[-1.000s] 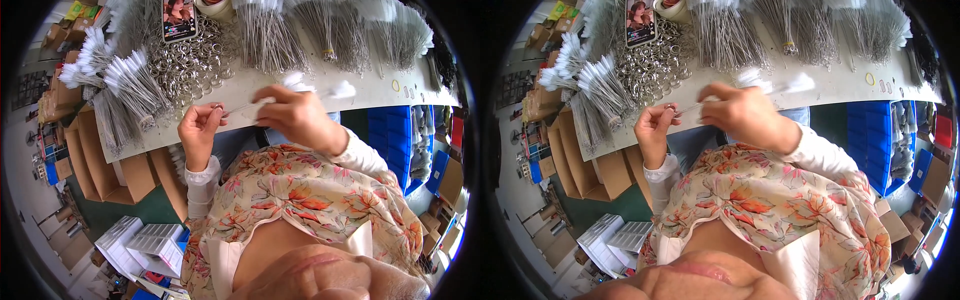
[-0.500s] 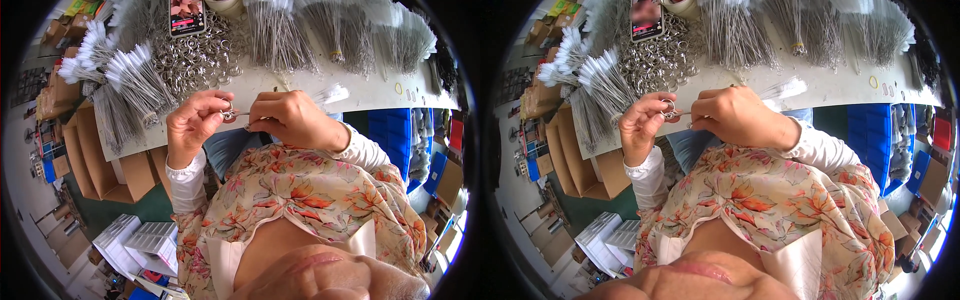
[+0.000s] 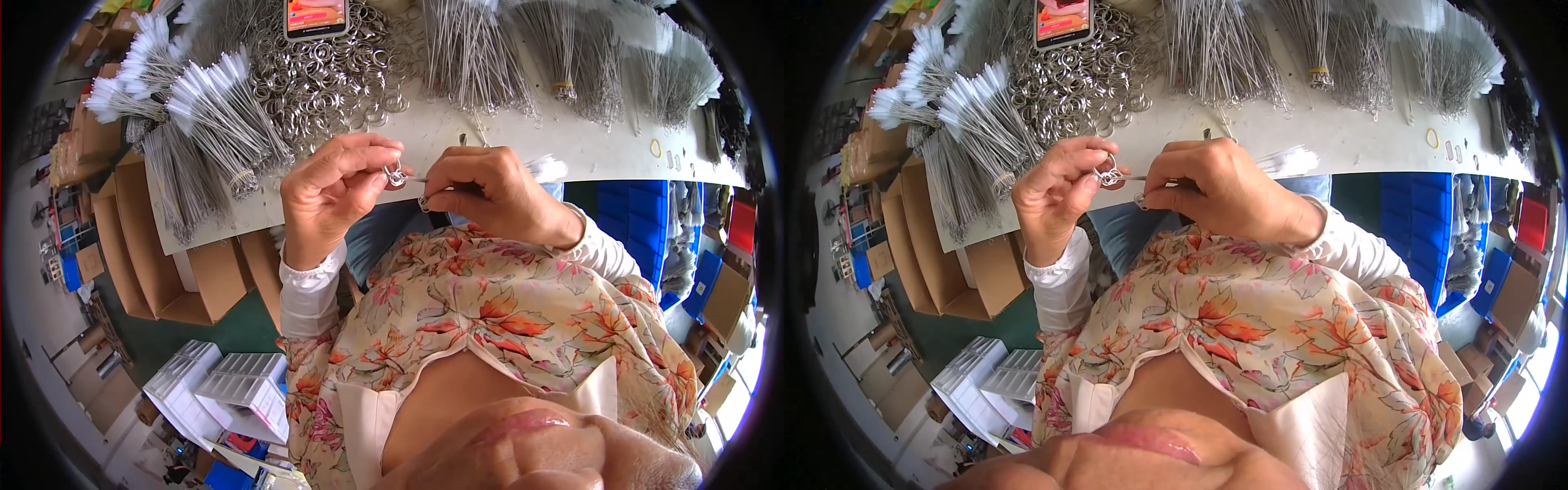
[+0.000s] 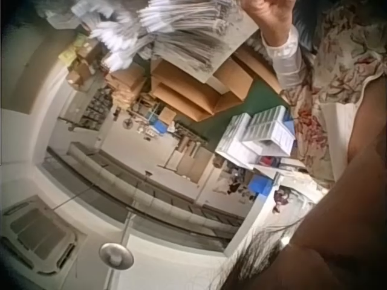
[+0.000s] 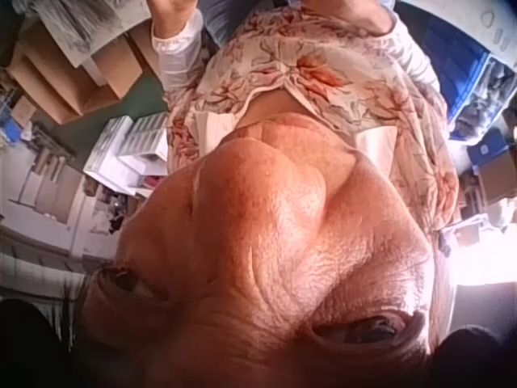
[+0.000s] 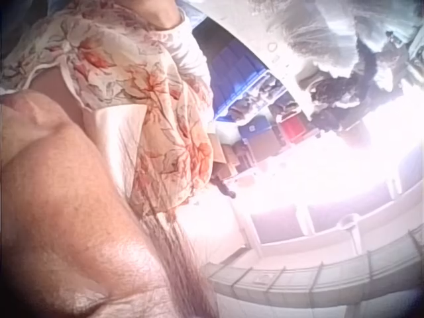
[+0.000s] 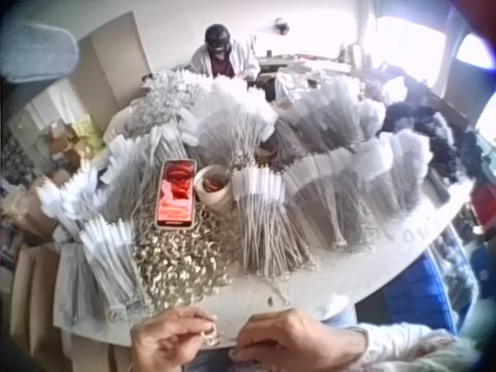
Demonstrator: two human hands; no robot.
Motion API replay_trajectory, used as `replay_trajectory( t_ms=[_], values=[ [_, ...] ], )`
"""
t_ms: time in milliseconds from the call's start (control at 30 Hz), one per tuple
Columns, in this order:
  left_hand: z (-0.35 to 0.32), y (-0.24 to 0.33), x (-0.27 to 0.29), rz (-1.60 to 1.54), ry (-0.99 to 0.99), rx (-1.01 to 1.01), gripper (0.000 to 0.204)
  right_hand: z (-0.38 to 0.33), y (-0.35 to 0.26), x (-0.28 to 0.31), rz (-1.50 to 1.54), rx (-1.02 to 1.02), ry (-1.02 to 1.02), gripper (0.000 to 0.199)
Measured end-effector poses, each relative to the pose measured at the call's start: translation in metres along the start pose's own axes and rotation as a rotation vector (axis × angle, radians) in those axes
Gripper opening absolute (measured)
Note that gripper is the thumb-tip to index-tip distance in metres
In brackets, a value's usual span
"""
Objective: The person is assembling wire brushes by attaching metal rings to the stems.
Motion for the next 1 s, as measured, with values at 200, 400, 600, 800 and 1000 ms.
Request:
replay_trajectory(
  t_ms=[200,400,600,800,1000],
  values=[
    [0.005,-0.003,-0.006,-0.099,0.139,0.010,0.030,0.005,0.012,-0.011,0.161,-0.028,0.055,0.011],
    [0.018,0.024,-0.015,0.271,0.127,-0.438,0.029,0.021,0.002,0.019,0.548,-0.146,0.092,0.018],
    [0.020,0.028,-0.022,0.382,0.192,-0.505,0.030,0.033,-0.004,0.023,0.667,-0.123,0.175,0.019],
    [0.023,0.026,-0.022,0.458,0.181,-0.494,0.032,0.036,0.005,0.025,0.510,-0.164,0.188,0.020],
    [0.026,0.032,-0.019,0.415,0.166,-0.478,0.029,0.045,0.014,0.023,0.545,-0.090,-0.094,0.012]
  ],
)
Point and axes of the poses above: each hand's wrist, its own z-axis towards the middle knuckle, its own x-axis out of the back of the hand, y = z × x, the point moved 6 cm from there along z, towards the middle knuckle, and after that the axes turned 5 degrees about -z, right-handed, at the moved point
